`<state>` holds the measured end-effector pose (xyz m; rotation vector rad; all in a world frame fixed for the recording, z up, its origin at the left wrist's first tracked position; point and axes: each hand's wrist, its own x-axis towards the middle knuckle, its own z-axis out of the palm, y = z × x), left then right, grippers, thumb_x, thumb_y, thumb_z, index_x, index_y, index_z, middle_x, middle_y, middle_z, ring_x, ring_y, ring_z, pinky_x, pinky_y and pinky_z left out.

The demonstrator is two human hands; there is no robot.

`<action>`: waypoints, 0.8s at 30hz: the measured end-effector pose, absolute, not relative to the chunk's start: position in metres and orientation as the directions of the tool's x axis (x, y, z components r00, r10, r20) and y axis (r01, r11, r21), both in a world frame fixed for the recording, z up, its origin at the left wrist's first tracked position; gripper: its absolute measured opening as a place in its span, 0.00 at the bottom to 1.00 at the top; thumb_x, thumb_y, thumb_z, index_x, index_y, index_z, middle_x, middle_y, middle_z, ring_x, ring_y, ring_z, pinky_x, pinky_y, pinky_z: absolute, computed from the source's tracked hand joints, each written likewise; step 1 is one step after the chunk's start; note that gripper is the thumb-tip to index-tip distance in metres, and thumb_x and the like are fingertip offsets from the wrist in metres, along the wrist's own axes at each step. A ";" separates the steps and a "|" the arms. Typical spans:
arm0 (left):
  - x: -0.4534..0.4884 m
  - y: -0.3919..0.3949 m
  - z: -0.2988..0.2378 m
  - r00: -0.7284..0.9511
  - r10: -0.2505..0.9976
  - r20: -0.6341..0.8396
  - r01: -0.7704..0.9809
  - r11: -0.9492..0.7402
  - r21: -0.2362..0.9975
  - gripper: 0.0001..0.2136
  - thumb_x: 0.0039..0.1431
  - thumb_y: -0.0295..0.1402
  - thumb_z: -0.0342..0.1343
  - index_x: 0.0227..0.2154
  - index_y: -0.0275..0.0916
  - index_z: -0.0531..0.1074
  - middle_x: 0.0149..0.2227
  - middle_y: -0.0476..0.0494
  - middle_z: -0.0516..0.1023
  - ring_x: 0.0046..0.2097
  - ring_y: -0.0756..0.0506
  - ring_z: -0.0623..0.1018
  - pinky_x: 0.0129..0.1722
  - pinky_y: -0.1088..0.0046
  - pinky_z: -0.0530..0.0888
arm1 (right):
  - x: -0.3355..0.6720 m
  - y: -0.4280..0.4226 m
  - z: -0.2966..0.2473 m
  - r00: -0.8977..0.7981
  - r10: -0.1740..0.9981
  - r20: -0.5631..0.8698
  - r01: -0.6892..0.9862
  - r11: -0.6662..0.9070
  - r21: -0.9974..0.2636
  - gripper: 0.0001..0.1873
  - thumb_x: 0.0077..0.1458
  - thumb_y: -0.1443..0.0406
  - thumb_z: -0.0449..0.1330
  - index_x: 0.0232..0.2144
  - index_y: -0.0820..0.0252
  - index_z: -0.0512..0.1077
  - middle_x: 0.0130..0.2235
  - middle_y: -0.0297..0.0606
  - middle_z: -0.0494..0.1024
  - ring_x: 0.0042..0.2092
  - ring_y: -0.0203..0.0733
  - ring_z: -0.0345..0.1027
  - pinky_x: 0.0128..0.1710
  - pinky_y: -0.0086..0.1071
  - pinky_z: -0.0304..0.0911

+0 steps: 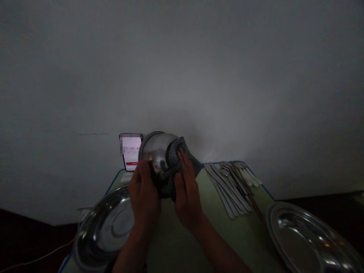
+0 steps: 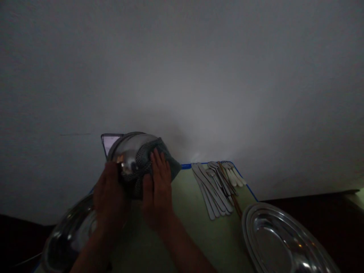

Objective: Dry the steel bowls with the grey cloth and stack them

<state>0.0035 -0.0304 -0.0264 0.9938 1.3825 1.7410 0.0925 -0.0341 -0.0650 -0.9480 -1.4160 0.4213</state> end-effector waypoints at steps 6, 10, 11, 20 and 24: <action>0.016 -0.037 -0.037 0.154 0.782 0.603 0.652 -0.540 0.533 0.09 0.62 0.37 0.51 0.37 0.41 0.75 0.27 0.48 0.78 0.26 0.47 0.76 0.25 0.74 0.67 | 0.126 -0.033 -0.042 0.299 0.923 0.243 -0.185 0.306 -0.934 0.26 0.63 0.50 0.45 0.47 0.57 0.75 0.48 0.40 0.80 0.51 0.46 0.73 0.51 0.42 0.69; 0.018 -0.038 -0.042 0.480 0.664 0.574 0.693 -0.688 0.216 0.13 0.63 0.31 0.51 0.48 0.42 0.74 0.33 0.44 0.80 0.33 0.43 0.79 0.28 0.71 0.72 | 0.148 -0.035 -0.031 0.355 0.882 0.309 -0.129 0.374 -0.918 0.22 0.60 0.52 0.51 0.51 0.54 0.73 0.52 0.39 0.77 0.55 0.46 0.70 0.54 0.44 0.65; 0.019 -0.038 -0.043 0.516 0.640 0.570 0.688 -0.706 0.170 0.14 0.62 0.28 0.51 0.49 0.41 0.74 0.35 0.43 0.81 0.34 0.43 0.80 0.30 0.69 0.74 | 0.150 -0.035 -0.030 0.361 0.877 0.317 -0.094 0.373 -0.923 0.23 0.59 0.53 0.54 0.53 0.53 0.70 0.54 0.39 0.76 0.55 0.47 0.68 0.55 0.45 0.64; 0.024 -0.035 -0.050 0.598 0.393 0.699 0.544 -0.839 0.006 0.13 0.58 0.28 0.57 0.47 0.45 0.74 0.43 0.45 0.81 0.53 0.39 0.74 0.59 0.47 0.62 | 0.185 -0.013 -0.045 0.454 0.816 0.358 0.215 0.290 -0.933 0.17 0.50 0.58 0.60 0.40 0.61 0.74 0.33 0.37 0.80 0.34 0.44 0.71 0.38 0.38 0.66; 0.011 -0.032 -0.043 0.316 0.489 0.813 0.612 -0.760 0.220 0.19 0.58 0.29 0.58 0.52 0.48 0.70 0.60 0.41 0.68 0.63 0.38 0.62 0.62 0.48 0.58 | 0.209 -0.011 -0.049 0.488 0.841 0.232 -0.039 0.287 -0.957 0.19 0.46 0.58 0.63 0.40 0.61 0.75 0.33 0.36 0.81 0.34 0.43 0.73 0.37 0.37 0.66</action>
